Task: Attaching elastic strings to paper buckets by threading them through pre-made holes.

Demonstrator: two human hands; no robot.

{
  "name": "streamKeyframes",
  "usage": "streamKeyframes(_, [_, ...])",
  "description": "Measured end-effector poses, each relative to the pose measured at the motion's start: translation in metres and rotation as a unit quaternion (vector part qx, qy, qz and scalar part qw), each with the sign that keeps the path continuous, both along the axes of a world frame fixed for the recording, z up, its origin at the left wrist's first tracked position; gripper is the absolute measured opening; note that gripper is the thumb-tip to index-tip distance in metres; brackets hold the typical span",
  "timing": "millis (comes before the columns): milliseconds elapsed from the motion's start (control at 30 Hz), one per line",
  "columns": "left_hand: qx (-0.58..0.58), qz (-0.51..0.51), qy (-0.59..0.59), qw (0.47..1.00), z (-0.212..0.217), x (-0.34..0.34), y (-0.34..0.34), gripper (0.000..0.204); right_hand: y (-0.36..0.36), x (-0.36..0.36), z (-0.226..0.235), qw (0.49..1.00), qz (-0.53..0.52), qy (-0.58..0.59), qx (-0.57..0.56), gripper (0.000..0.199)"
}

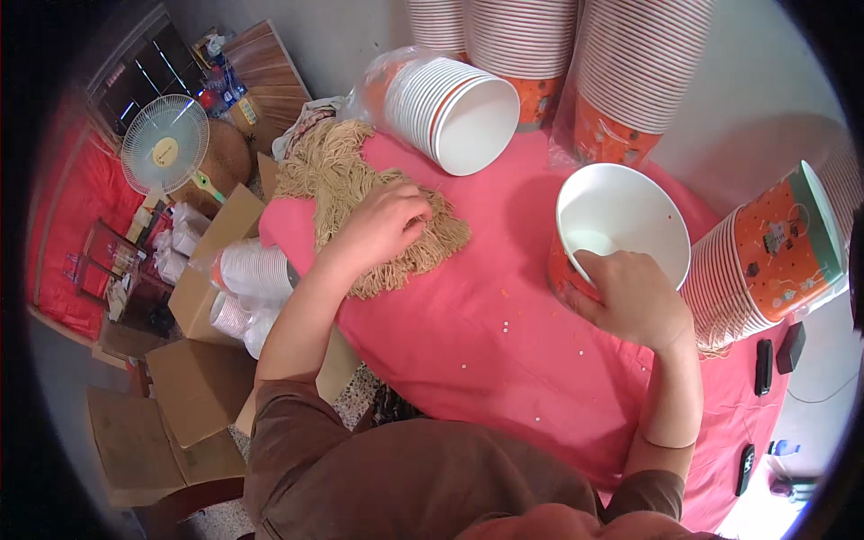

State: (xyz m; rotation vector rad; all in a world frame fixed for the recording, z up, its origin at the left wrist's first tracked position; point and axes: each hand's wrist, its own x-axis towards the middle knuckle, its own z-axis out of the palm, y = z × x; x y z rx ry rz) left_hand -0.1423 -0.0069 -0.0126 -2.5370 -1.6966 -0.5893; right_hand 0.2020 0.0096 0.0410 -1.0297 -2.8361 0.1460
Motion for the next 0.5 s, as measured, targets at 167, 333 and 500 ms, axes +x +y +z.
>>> streamKeyframes(167, [0.019, 0.003, 0.045, 0.999, -0.0076, 0.0034, 0.0012, 0.008, -0.0002, -0.0006, 0.0009, 1.000, 0.000, -0.004, -0.002, 0.033])
streamKeyframes(333, [0.031, 0.005, 0.053, 0.998, -0.0092, 0.0019, 0.0006, 0.008, -0.0013, -0.0014, 0.0023, 1.000, -0.005, 0.003, -0.004, 0.032])
streamKeyframes(500, [0.048, -0.004, 0.006, 0.999, -0.0041, 0.0026, 0.0005, 0.009, -0.0007, -0.0014, 0.0029, 1.000, 0.001, 0.005, -0.006, 0.032])
